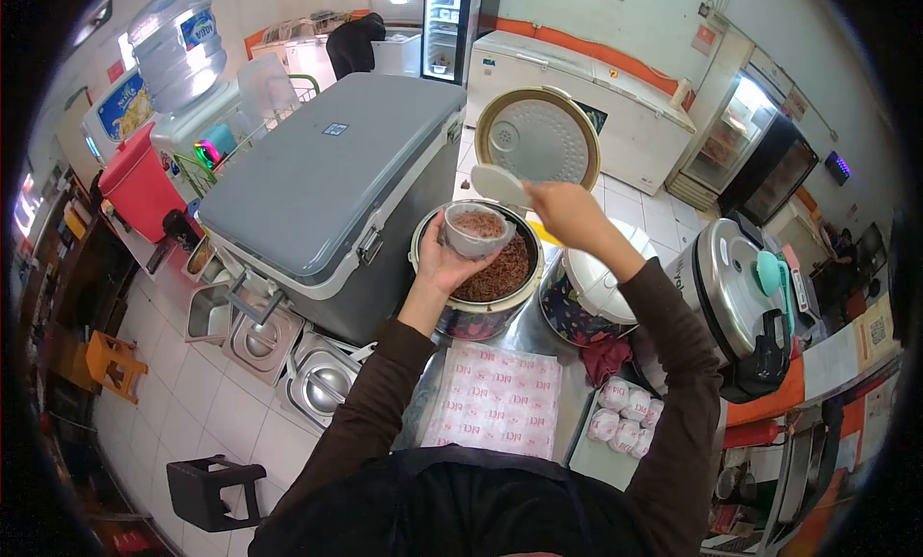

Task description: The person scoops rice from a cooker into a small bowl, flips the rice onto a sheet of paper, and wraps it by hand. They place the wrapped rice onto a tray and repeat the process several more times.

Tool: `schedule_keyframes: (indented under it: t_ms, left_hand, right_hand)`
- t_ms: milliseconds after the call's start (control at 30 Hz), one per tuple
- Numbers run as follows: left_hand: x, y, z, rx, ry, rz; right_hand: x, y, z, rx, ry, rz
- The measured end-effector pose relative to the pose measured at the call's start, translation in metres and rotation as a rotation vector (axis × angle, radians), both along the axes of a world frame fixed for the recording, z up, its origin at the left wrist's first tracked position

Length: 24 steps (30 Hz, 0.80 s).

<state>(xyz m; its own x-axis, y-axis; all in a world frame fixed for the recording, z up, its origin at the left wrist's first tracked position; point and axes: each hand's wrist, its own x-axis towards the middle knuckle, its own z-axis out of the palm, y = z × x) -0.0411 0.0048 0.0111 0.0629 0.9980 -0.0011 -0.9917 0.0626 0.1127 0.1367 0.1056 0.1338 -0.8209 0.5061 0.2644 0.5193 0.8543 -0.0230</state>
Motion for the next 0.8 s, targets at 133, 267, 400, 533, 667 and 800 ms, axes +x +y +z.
schedule_keyframes:
  t_ms: [133, 267, 400, 533, 667, 800]
  left_hand:
    - [0.001, -0.003, -0.004, 0.083, 0.009, 0.016]
    - [0.004, -0.003, -0.004, 0.118, 0.086, 0.057]
    - [0.006, -0.005, -0.005, 0.042, 0.057, 0.027]
    - [0.001, -0.017, 0.004, -0.003, 0.045, 0.037]
    - [-0.014, -0.052, 0.017, -0.033, 0.213, 0.220]
    - [-0.005, -0.076, 0.016, -0.025, 0.286, 0.160]
  right_hand:
    - [0.015, 0.009, 0.007, -0.709, 0.231, -0.048]
    - [0.011, 0.010, -0.050, -0.666, 0.282, 0.243]
    - [0.003, -0.006, -0.054, -0.821, 0.158, 0.122]
    - [0.007, -0.003, -0.043, -0.809, 0.174, 0.207]
    - [0.027, 0.006, -0.039, -1.006, 0.268, -0.099]
    - [-0.005, 0.045, -0.147, -0.252, 0.028, 0.142]
